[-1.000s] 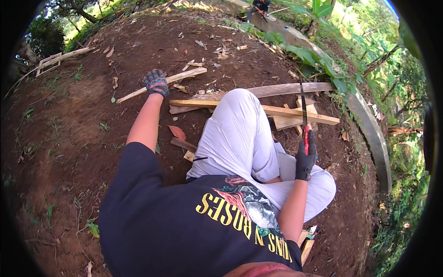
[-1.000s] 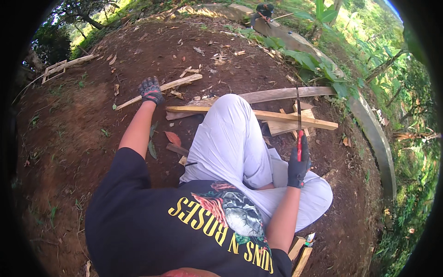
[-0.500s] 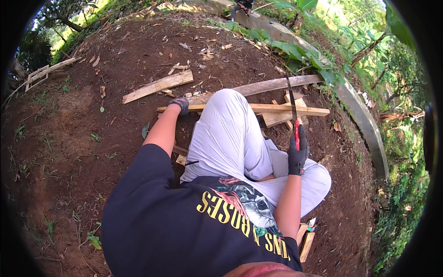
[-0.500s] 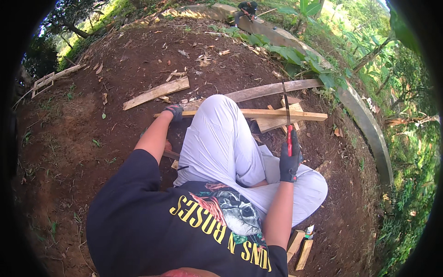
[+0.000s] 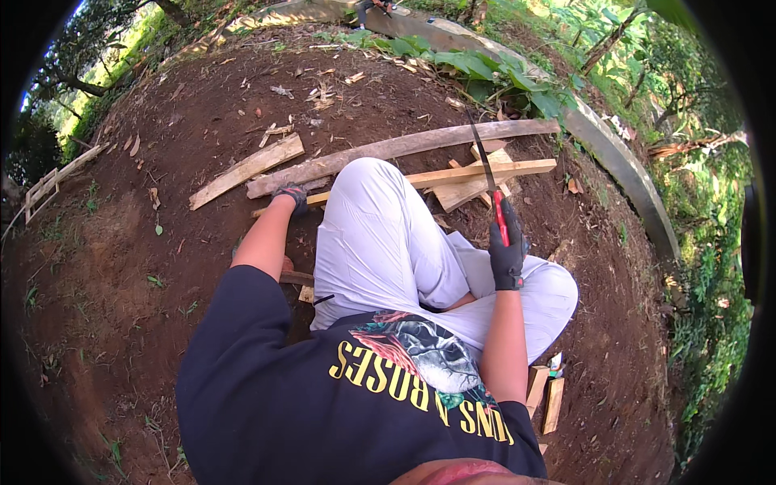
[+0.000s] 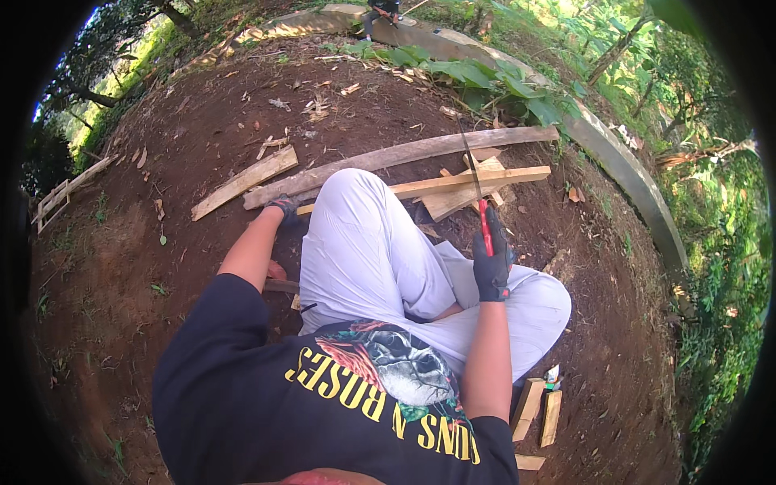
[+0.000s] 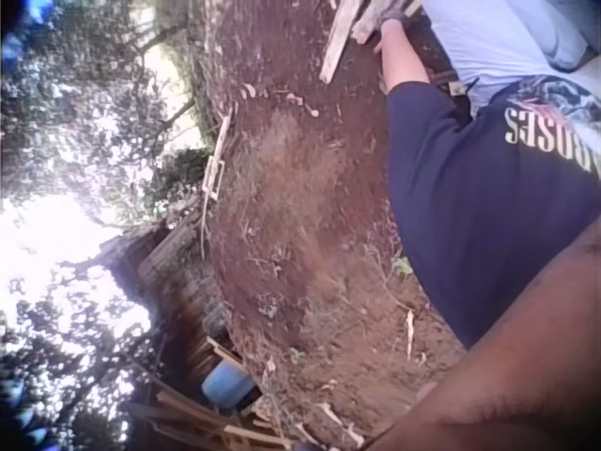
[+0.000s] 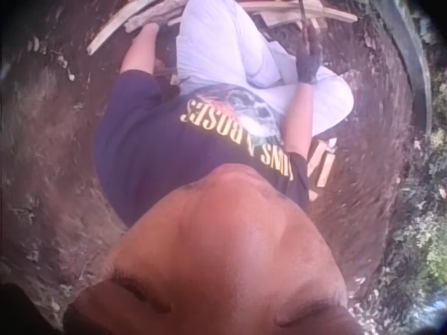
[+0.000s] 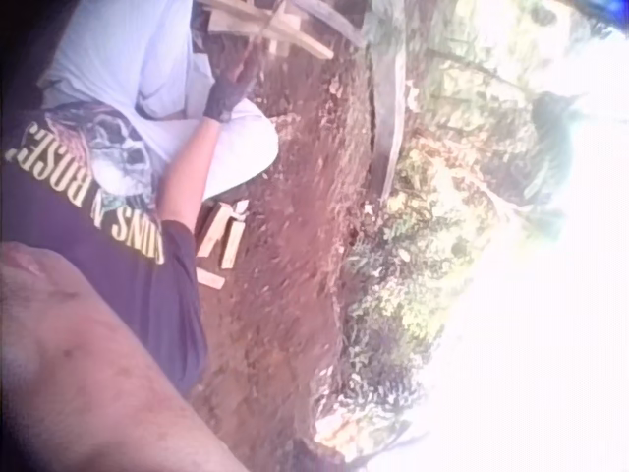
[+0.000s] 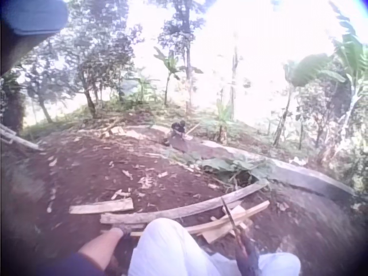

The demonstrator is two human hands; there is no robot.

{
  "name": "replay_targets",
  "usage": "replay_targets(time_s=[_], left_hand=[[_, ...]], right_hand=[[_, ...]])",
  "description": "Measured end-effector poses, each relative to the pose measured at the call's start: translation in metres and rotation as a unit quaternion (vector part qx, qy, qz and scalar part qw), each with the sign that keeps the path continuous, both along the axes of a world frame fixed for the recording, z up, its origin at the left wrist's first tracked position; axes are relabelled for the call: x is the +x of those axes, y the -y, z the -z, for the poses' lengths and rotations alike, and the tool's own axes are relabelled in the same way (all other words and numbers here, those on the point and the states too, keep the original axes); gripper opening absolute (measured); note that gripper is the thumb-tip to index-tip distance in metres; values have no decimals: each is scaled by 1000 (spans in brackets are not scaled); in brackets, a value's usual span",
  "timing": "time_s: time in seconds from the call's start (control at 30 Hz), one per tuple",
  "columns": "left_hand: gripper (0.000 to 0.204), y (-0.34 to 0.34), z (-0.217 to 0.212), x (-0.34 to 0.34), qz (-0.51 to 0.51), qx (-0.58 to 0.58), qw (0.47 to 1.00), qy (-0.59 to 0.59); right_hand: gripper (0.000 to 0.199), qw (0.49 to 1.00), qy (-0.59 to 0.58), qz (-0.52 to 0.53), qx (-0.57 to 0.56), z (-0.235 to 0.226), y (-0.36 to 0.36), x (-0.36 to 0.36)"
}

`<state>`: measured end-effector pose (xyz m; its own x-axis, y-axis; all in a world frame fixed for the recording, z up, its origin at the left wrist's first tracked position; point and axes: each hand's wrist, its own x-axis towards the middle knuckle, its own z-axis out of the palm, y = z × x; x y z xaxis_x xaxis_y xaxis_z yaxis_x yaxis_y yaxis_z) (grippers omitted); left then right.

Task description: The person sits cross-legged on the ground and uses a hand saw to cut a piece of wood resting on a makeshift wooden support. They saw through the wood, pause to adjust the piece, and then continue sawing until the cut is complete.

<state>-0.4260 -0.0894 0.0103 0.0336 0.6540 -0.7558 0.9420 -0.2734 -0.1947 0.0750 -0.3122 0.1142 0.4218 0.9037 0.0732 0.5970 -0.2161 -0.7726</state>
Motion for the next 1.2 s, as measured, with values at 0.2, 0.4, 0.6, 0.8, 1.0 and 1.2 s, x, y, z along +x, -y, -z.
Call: replay_targets(time_s=[0.2, 0.4, 0.6, 0.8, 1.0, 1.2], left_hand=[[68, 10, 13, 2, -79, 16, 997, -3], [70, -42, -62, 42, -91, 145, 969, 180], [70, -11, -138, 256, 39, 271, 871, 408], [57, 20, -66, 378, 63, 110, 945, 301], [41, 9, -9, 384, 28, 165, 937, 306], [37, 21, 1, 390, -13, 207, 931, 302]], right_hand=[[59, 1000, 2, -13, -2, -4, 1, -4], [57, 999, -32, -23, 28, -3, -4, -13], [60, 998, -42, -25, 43, 3, 3, -3], [57, 999, -32, -26, 29, -1, -6, -8], [60, 1000, -13, -22, -9, -14, -15, -9], [55, 998, -22, 6, -54, -50, 5, -16]])
